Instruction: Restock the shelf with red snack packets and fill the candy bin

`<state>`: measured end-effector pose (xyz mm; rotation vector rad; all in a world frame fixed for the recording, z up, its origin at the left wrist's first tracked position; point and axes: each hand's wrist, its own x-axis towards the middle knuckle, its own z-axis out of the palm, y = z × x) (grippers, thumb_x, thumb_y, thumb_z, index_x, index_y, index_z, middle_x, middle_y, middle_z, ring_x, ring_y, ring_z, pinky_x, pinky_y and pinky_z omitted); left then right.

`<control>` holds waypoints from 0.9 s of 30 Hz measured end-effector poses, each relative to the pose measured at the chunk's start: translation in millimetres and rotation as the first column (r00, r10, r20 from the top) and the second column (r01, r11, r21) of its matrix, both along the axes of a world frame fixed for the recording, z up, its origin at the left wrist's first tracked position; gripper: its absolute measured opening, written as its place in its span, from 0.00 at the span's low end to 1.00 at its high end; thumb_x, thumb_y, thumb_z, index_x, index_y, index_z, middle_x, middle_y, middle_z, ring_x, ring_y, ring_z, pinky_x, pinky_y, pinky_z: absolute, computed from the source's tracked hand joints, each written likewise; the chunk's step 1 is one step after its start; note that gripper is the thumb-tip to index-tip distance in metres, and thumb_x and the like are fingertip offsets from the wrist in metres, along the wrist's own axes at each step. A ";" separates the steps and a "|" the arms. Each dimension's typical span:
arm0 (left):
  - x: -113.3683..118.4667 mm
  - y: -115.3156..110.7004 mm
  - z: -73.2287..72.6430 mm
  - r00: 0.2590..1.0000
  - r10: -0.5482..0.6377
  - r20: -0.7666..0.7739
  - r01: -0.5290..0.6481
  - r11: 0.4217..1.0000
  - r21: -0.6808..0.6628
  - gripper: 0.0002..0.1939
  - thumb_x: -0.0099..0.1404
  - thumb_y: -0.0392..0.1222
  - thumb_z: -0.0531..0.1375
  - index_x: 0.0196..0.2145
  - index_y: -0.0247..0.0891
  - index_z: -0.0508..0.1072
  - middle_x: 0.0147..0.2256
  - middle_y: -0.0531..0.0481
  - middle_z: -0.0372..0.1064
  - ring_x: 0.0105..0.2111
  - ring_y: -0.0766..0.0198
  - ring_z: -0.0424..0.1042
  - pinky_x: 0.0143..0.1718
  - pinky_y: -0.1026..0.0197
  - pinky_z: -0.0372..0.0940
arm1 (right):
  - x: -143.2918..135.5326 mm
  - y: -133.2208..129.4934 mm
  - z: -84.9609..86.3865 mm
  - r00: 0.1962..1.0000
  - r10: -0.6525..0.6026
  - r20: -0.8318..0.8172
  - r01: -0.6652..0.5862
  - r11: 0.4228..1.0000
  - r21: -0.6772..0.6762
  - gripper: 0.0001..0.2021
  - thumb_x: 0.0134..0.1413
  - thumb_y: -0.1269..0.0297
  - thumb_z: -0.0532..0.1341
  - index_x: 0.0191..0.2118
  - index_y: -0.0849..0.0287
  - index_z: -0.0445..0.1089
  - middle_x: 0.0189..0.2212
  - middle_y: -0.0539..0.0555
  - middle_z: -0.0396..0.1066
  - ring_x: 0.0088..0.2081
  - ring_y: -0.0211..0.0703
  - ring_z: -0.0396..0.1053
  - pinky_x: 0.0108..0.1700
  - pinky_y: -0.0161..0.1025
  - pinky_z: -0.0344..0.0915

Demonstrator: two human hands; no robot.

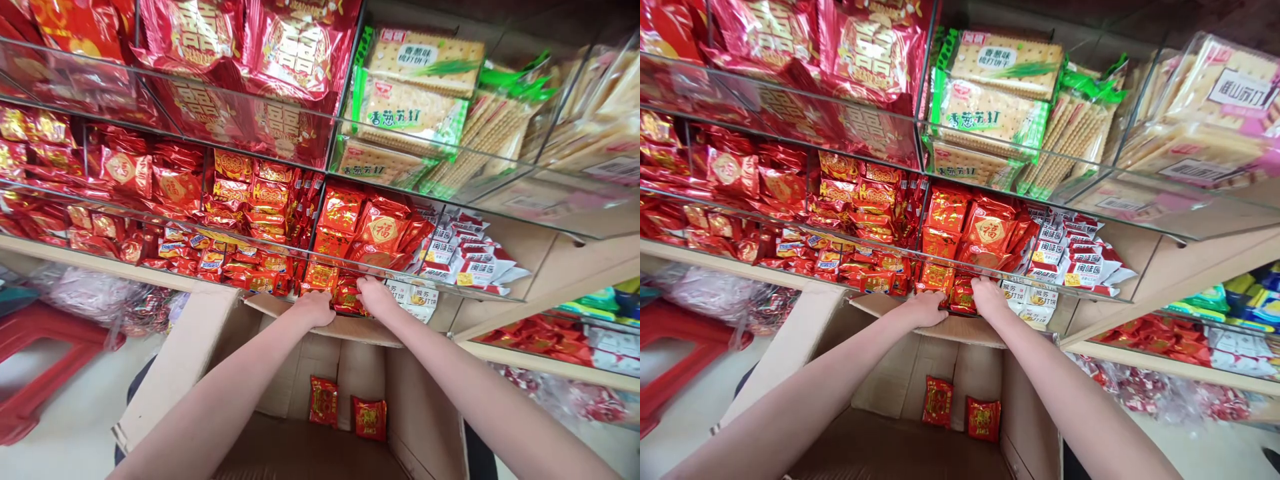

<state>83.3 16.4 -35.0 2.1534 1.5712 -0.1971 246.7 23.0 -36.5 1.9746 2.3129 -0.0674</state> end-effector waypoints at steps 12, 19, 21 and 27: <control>2.4 5.0 -3.5 0.999 -0.047 -0.005 0.047 0.999 -0.009 0.28 0.53 0.52 0.51 0.53 0.55 0.52 0.50 0.46 0.58 0.46 0.52 0.61 0.42 0.52 0.58 | 13.6 5.8 0.5 0.998 0.023 -0.062 -0.024 0.999 -0.029 0.08 0.44 0.68 0.58 0.34 0.61 0.65 0.36 0.56 0.64 0.35 0.41 0.64 0.34 0.34 0.56; 4.8 6.9 -3.5 0.993 -0.122 -0.002 0.122 0.992 -0.011 0.25 0.54 0.53 0.49 0.51 0.52 0.56 0.50 0.48 0.58 0.46 0.55 0.62 0.43 0.56 0.58 | 11.5 -87.1 55.6 0.909 0.117 -0.399 -0.173 0.979 -0.107 0.09 0.51 0.61 0.51 0.34 0.56 0.66 0.31 0.50 0.67 0.33 0.38 0.64 0.36 0.34 0.56; 6.6 7.9 -3.4 0.988 -0.151 0.003 0.151 0.988 -0.016 0.23 0.54 0.52 0.49 0.48 0.50 0.61 0.49 0.50 0.60 0.45 0.56 0.62 0.43 0.58 0.58 | 9.6 -113.0 47.6 0.865 0.131 -0.485 -0.304 0.905 -0.297 0.08 0.50 0.62 0.52 0.32 0.55 0.67 0.29 0.47 0.68 0.31 0.37 0.64 0.33 0.32 0.57; 9.0 7.6 -3.8 0.985 -0.173 -0.014 0.173 0.985 -0.008 0.21 0.54 0.52 0.49 0.44 0.44 0.66 0.46 0.48 0.64 0.43 0.57 0.64 0.41 0.60 0.59 | 11.0 -127.8 -51.9 0.997 0.024 -0.074 -0.065 0.780 -0.622 0.13 0.43 0.76 0.55 0.37 0.63 0.68 0.37 0.57 0.68 0.40 0.44 0.64 0.38 0.34 0.59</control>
